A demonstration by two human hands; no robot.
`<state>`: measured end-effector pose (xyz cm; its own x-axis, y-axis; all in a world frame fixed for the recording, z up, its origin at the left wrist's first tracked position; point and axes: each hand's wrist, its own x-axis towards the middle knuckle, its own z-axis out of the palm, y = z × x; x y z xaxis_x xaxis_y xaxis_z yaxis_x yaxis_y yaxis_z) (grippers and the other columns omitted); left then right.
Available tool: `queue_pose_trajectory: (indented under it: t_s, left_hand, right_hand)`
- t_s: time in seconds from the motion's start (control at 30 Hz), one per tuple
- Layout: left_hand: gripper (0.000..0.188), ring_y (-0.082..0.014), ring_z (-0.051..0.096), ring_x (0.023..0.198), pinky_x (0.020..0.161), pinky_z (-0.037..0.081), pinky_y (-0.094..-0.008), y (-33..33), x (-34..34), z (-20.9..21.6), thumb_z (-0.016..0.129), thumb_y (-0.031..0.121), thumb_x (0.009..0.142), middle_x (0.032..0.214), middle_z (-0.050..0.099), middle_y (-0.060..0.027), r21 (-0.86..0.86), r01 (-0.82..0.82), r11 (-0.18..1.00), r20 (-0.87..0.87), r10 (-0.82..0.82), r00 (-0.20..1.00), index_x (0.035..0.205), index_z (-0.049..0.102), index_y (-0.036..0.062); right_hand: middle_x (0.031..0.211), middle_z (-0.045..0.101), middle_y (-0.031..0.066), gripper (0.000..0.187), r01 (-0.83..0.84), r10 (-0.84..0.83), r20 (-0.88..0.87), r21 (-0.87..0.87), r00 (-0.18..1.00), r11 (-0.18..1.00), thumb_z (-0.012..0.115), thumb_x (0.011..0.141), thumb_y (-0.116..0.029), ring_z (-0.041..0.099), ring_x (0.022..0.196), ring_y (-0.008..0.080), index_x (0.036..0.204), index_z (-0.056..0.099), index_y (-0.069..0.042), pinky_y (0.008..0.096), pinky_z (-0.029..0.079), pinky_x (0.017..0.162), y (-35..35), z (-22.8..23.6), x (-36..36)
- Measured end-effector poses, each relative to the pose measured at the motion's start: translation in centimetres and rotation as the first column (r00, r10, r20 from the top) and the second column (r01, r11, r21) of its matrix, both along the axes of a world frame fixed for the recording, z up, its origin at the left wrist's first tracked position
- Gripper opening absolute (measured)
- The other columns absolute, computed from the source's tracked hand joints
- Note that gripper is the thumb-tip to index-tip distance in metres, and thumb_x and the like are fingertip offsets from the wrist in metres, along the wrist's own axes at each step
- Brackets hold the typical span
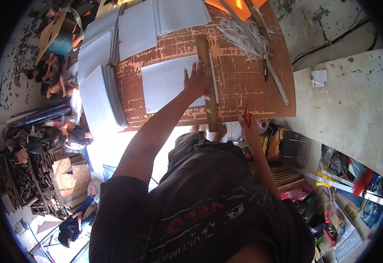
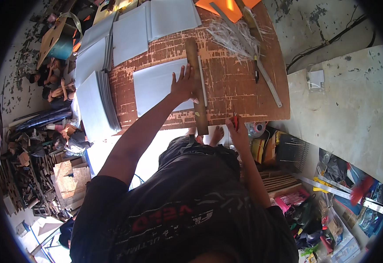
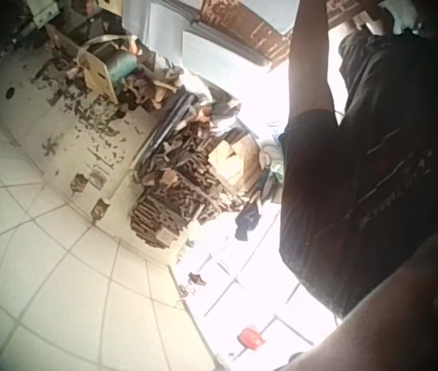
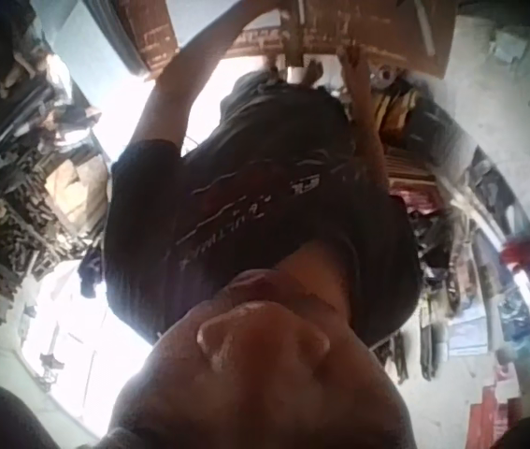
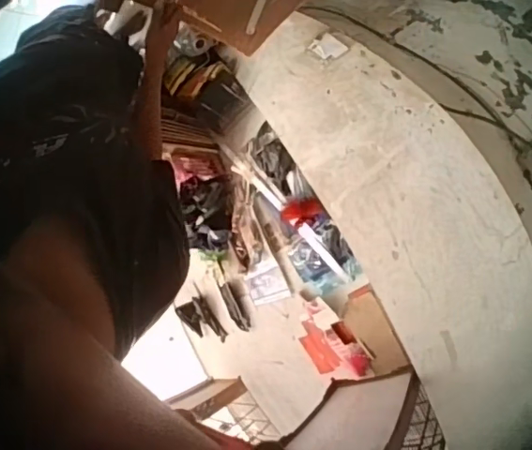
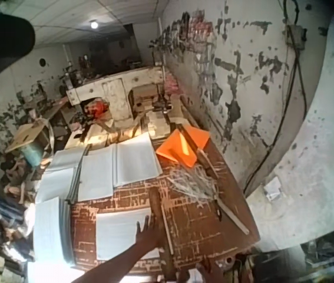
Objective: The person measures a stack of paper with a ruler, marks it with a pen, and then cuts individual sheets with a pair of shears on a wooden table.
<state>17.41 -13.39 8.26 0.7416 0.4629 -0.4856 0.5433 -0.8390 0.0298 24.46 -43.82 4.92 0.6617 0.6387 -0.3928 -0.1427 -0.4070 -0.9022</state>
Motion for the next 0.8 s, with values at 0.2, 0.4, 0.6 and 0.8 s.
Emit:
queue_pose_trajectory:
  t_s: [0.2,0.4,0.6,0.8]
  left_hand:
    - [0.157,-0.0386,-0.002,0.156,0.121,0.016,-0.0664,-0.2,0.8,0.1,0.092,0.061,0.052,0.169,-0.004,-0.0194,0.044,0.019,0.999,-0.043,-0.017,0.999,0.16,-0.003,0.0]
    - [0.159,-0.0385,-0.003,0.156,0.121,0.015,-0.0656,0.1,1.4,0.1,0.094,0.058,0.05,0.169,-0.006,-0.0195,0.021,0.014,1.0,-0.049,-0.012,0.999,0.16,-0.004,-0.0002]
    - [0.159,-0.0389,-0.002,0.156,0.122,0.016,-0.0645,0.1,1.5,-0.1,0.096,0.057,0.049,0.169,-0.006,-0.0195,0.059,-0.01,0.998,-0.095,0.015,0.995,0.16,-0.002,0.0003]
    - [0.158,-0.0384,-0.004,0.156,0.121,0.014,-0.0663,-0.3,0.9,-0.1,0.096,0.057,0.048,0.17,-0.006,-0.0171,0.048,-0.026,0.998,-0.056,0.029,0.998,0.161,0.0,0.0031]
  right_hand:
    - [0.071,0.048,-0.003,0.026,0.092,-0.081,-0.109,0.101,0.991,0.991,0.058,0.105,-0.033,0.043,0.059,0.0048,0.107,0.053,-0.007,0.0234,0.037,0.053,-2.2,0.0,1.1]
    - [0.064,0.042,-0.0049,0.025,0.191,-0.158,-0.219,0.143,0.963,0.971,0.055,0.107,-0.034,0.038,0.048,0.0024,0.099,0.05,-0.011,0.0217,0.032,0.042,-4.1,0.9,2.2]
    - [0.062,0.043,-0.0039,0.028,0.213,-0.152,-0.298,0.184,0.942,0.96,0.05,0.108,-0.034,0.04,0.045,0.0046,0.092,0.047,-0.011,0.023,0.033,0.039,-4.8,2.2,3.2]
    - [0.068,0.053,0.0016,0.03,0.205,-0.139,-0.275,0.226,0.951,0.952,0.052,0.106,-0.031,0.049,0.047,0.0098,0.091,0.057,-0.005,0.0266,0.044,0.042,-4.3,1.3,3.9]
